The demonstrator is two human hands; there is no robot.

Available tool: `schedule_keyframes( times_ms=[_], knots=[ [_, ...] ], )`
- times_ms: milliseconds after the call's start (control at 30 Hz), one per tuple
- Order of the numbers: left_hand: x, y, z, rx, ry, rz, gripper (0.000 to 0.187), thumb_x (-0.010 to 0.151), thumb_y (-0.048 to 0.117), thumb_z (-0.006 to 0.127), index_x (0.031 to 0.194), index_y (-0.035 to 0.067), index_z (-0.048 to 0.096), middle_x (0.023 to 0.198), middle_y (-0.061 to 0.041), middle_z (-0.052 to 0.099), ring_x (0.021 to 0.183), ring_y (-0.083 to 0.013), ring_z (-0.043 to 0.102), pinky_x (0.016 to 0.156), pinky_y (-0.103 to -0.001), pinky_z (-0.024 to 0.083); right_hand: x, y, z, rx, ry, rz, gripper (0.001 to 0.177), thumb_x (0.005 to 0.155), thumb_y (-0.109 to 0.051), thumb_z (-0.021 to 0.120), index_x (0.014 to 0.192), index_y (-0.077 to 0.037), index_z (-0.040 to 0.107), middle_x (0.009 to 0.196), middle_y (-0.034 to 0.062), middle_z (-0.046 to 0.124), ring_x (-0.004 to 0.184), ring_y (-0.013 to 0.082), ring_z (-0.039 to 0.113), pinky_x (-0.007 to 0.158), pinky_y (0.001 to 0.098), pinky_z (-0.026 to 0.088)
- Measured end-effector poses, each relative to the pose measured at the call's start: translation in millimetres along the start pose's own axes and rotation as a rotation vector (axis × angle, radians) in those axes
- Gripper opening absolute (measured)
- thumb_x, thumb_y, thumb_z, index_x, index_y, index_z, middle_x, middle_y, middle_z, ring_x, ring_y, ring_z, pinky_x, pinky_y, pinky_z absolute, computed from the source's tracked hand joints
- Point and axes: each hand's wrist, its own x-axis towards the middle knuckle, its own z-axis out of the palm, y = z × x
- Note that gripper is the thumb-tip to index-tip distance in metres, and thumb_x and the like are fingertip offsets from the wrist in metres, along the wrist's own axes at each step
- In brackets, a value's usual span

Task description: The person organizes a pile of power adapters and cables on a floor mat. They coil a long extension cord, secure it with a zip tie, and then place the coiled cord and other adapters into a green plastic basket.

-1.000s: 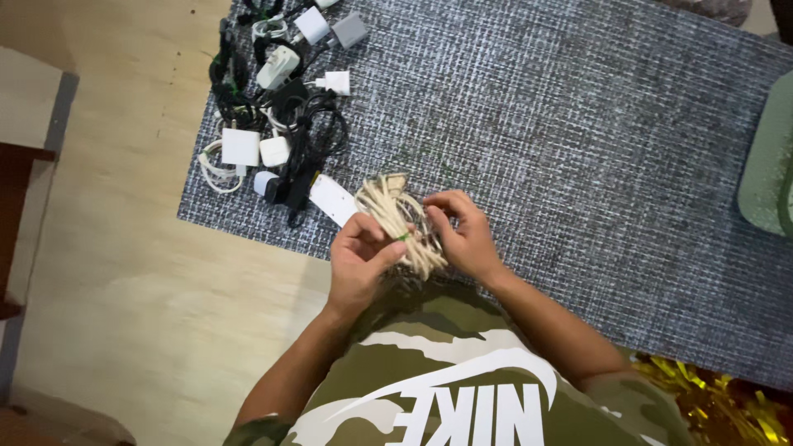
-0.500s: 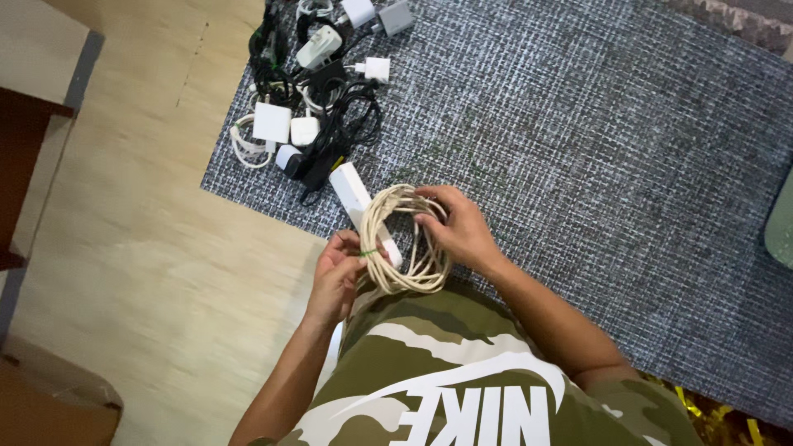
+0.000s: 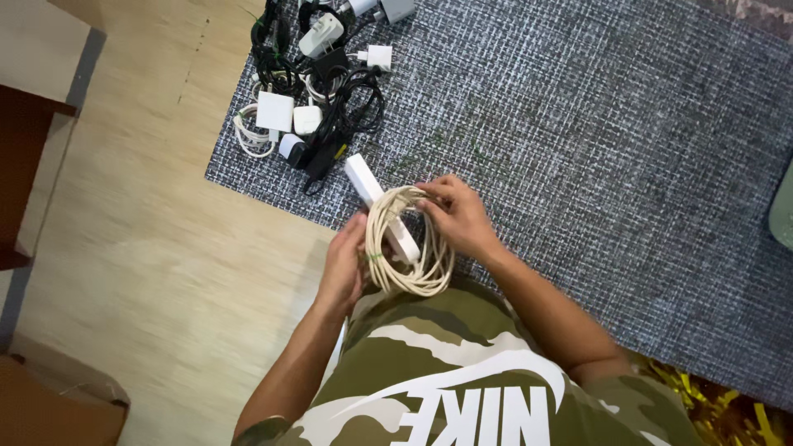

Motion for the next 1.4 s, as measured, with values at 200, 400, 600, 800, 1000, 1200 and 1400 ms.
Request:
schedule_keyframes(
  times_ms=[200,400,600,800,1000,1200,1400],
  knots=[
    [-14,15,43,-0.465,-0.341,-0.143,0.064,0.107,0.051,0.031,0.147,0.003,0.047,0.131,-0.013,0.065,0.119,-0.0247,0.065,0.105,-0.043,0.052,-18,-7,-1,0.178,0.068,-0.163,0.026,0.097,-0.012,0.068,0.121,-0.006,0.074,0.107,0.007,0.065,0.093,0.0175,0.068,0.081,0.0316,0.057],
    [16,18,83,-0.179,-0.555,-0.087,0.064,0.104,0.049,0.037,0.143,0.0,0.051,0.128,-0.015,0.068,0.116,-0.024,0.068,0.103,-0.042,0.056,-33,7,-55,0.188,0.307,-0.361,0.022,0.095,-0.007,0.069,0.116,-0.005,0.076,0.111,0.007,0.067,0.099,0.0166,0.069,0.086,0.0316,0.063],
    [117,1,157,-0.049,-0.691,-0.114,0.044,0.113,0.035,0.043,0.132,-0.001,0.06,0.108,-0.011,0.073,0.092,-0.0185,0.073,0.082,-0.037,0.062,-29,34,-129,0.123,0.6,-0.171,0.017,0.096,-0.007,0.069,0.111,-0.004,0.077,0.106,0.0083,0.066,0.085,0.0169,0.066,0.071,0.0306,0.061],
    [190,-26,217,-0.017,-0.755,-0.223,0.046,0.107,0.041,0.047,0.121,0.001,0.064,0.098,-0.009,0.075,0.081,-0.0165,0.073,0.073,-0.034,0.061,-7,84,-178,0.073,0.736,-0.112,0.022,0.098,-0.011,0.072,0.116,0.001,0.076,0.104,0.0104,0.067,0.086,0.017,0.067,0.072,0.0294,0.059],
    [217,-43,233,0.271,-0.57,-0.022,0.046,0.105,0.032,0.057,0.131,-0.006,0.059,0.101,-0.011,0.075,0.084,-0.0178,0.074,0.078,-0.035,0.062,11,121,-193,0.138,0.811,0.009,0.024,0.094,-0.015,0.074,0.114,-0.002,0.077,0.102,0.0103,0.075,0.086,0.0156,0.071,0.076,0.0293,0.059],
    [188,-17,236,0.777,-0.289,0.311,0.069,0.094,0.031,0.071,0.148,-0.004,0.046,0.125,-0.02,0.063,0.108,-0.0274,0.069,0.09,-0.039,0.058,27,129,-194,0.137,0.845,0.071,0.025,0.093,-0.017,0.076,0.114,-0.003,0.077,0.105,0.0105,0.074,0.09,0.0171,0.073,0.079,0.0304,0.06],
    [137,-1,239,1.192,-0.277,0.886,0.067,0.091,0.034,0.076,0.147,0.005,0.054,0.155,-0.025,0.042,0.144,-0.0396,0.042,0.117,-0.052,0.039,50,125,-177,0.135,0.895,0.057,0.023,0.091,-0.014,0.076,0.112,-0.005,0.078,0.107,0.0108,0.071,0.092,0.0195,0.072,0.082,0.031,0.06]
  ],
)
